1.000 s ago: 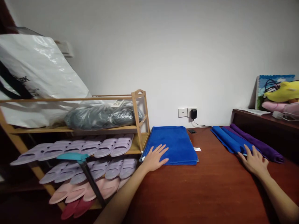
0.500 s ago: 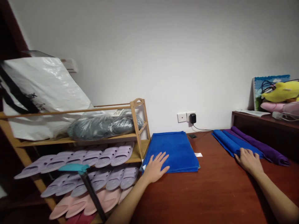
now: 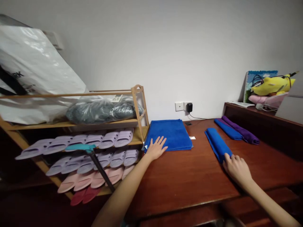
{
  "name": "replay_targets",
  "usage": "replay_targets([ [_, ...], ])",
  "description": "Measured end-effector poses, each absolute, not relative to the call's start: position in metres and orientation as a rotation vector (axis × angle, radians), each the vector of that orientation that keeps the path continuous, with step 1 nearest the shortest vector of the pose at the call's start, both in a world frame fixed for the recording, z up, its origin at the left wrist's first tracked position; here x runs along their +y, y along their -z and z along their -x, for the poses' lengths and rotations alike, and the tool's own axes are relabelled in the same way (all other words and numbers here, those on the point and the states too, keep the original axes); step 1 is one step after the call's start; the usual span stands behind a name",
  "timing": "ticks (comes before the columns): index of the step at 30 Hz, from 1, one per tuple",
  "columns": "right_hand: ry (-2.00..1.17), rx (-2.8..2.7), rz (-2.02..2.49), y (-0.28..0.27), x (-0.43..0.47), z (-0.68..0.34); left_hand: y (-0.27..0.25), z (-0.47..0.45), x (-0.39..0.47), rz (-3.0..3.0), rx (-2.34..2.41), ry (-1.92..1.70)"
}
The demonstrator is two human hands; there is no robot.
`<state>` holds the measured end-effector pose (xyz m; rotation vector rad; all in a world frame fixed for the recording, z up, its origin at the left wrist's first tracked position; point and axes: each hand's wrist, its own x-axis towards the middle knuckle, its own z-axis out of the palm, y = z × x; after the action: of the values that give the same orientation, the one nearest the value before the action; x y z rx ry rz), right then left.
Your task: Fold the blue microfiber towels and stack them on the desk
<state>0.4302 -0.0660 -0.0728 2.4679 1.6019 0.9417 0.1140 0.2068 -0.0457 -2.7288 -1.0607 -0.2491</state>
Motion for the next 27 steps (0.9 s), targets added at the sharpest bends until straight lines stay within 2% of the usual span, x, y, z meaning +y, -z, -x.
replay_targets([
  [5, -0.843, 1.667, -2.43, 0.044, -0.115, -0.362, 0.048, -0.114, 0.17, 2.713, -1.111, 0.247],
  [10, -0.616, 1.617, -2.593, 0.012, -0.087, -0.355, 0.042, -0.101, 0.124, 2.824, -1.082, 0.199],
  [15, -0.594, 1.644, -2.644, 0.032, -0.057, -0.356, 0.032, -0.076, 0.08, 3.028, -1.052, 0.137],
  [21, -0.514, 1.807, -2.59, 0.048, -0.078, -0.321, 0.023, -0.061, 0.04, 3.237, -0.84, 0.309],
  [27, -0.03, 2.107, -2.494, 0.037, -0.082, -0.27, 0.011, -0.085, 0.016, 3.303, -0.66, 0.373],
])
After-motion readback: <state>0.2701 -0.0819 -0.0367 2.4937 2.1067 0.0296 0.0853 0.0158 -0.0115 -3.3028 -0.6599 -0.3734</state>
